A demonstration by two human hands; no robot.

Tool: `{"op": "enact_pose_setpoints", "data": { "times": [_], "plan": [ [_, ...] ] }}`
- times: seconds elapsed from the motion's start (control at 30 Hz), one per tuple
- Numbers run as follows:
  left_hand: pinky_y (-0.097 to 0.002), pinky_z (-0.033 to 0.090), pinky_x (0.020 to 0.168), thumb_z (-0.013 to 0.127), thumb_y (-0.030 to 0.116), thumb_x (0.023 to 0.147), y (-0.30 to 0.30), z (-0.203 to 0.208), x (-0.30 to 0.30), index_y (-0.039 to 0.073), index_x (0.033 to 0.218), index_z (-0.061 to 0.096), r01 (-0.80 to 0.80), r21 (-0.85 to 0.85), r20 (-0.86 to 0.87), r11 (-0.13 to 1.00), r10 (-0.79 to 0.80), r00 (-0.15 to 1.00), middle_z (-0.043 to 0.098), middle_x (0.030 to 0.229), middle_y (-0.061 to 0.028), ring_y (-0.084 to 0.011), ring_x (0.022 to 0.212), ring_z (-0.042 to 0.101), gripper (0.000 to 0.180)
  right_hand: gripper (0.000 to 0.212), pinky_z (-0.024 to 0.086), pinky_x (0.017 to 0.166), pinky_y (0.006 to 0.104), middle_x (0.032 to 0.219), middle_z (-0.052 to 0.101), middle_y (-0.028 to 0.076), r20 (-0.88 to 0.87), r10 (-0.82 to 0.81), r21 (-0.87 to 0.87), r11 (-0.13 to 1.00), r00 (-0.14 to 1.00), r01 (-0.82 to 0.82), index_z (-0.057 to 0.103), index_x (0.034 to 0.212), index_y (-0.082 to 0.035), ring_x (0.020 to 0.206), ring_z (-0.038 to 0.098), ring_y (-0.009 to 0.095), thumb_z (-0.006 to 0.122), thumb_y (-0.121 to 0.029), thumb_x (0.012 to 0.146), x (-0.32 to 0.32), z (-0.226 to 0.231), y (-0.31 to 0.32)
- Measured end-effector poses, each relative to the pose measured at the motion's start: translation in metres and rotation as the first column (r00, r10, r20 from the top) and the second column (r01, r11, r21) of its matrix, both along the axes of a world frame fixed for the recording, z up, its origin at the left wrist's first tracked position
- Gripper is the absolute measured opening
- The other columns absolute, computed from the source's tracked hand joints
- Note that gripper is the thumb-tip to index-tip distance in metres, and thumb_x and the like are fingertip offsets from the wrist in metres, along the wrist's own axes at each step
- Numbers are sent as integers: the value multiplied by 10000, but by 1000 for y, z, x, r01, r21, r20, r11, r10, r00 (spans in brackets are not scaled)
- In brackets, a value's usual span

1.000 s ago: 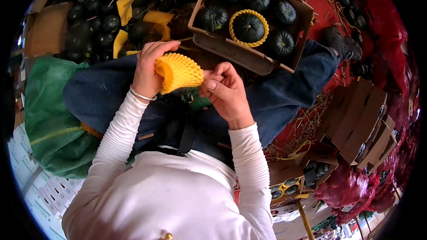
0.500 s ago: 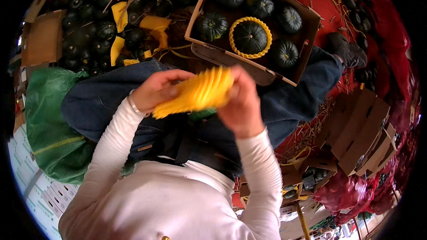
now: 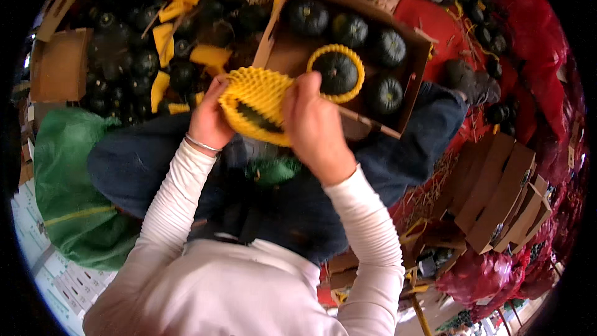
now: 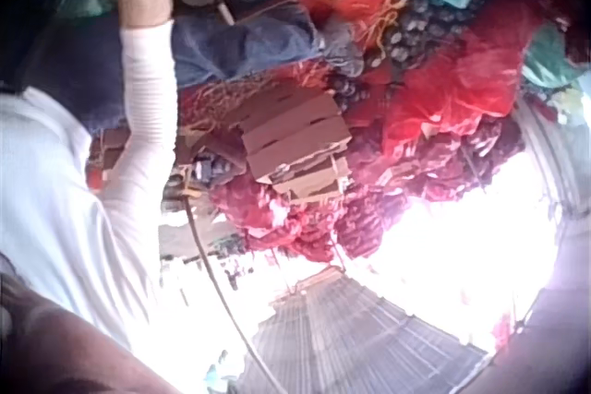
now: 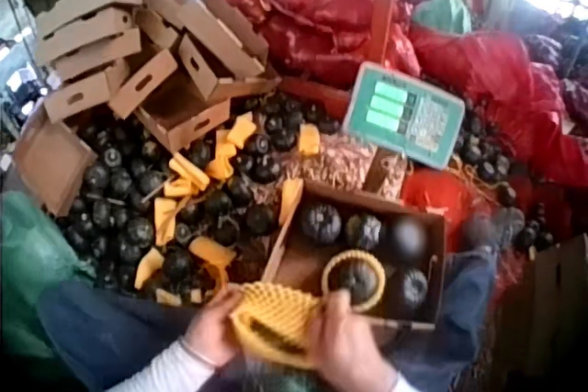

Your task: The person places pumpkins into padded yellow sleeves and then fits them into cardboard boxes, occasionally using a small tool to trim stems.

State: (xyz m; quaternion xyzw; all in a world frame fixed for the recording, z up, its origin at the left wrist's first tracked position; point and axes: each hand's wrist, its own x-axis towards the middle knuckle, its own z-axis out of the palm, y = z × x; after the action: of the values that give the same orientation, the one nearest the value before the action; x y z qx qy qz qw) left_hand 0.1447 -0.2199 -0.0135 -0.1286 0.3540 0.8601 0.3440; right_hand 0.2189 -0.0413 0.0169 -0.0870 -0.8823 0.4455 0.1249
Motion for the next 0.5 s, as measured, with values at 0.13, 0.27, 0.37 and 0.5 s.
{"op": "enact_pose_setpoints", "data": {
  "times": [0.13, 0.27, 0.37, 0.5],
  "plan": [
    [-305, 471, 876, 392, 176, 972, -5, 9, 18, 24, 1032, 558, 21, 125, 81, 992, -32, 996, 630, 1023, -82, -173, 962, 604, 233, 108, 443, 594, 354, 704, 537, 154, 47, -52, -315, 947, 998, 65, 446, 918, -10, 632, 545, 269, 470, -113, 939, 19, -20, -9],
    [-358, 452, 946, 384, 328, 976, -11, 23, 31, -3, 1215, 520, 85, 364, 49, 928, -110, 993, 606, 1159, -142, -218, 1056, 592, 431, 148, 384, 689, 210, 801, 488, -32, 155, -20, -857, 495, 988, 145, 510, 896, -18, 762, 428, 46, 464, -142, 961, 21, -16, -15],
    [-423, 416, 995, 320, 449, 977, -18, 27, 55, 8, 1281, 469, 37, 480, 370, 876, -241, 897, 557, 1234, -182, -250, 1126, 559, 556, 168, 393, 724, 190, 844, 512, -35, 93, -33, -929, 356, 995, 98, 536, 930, -23, 803, 442, 29, 459, -165, 979, 24, -4, -28],
    [-426, 407, 1016, 586, 279, 893, -40, 28, 71, 97, 1367, 374, 202, 217, 268, 955, -257, 929, 490, 1311, -132, -278, 1218, 487, 550, 571, 365, 987, 291, 1362, 414, 136, 117, 148, -860, 510, 982, 26, 327, 1393, -30, 1123, 500, 178, 574, -250, 928, 54, 13, -22]
  ]
}}
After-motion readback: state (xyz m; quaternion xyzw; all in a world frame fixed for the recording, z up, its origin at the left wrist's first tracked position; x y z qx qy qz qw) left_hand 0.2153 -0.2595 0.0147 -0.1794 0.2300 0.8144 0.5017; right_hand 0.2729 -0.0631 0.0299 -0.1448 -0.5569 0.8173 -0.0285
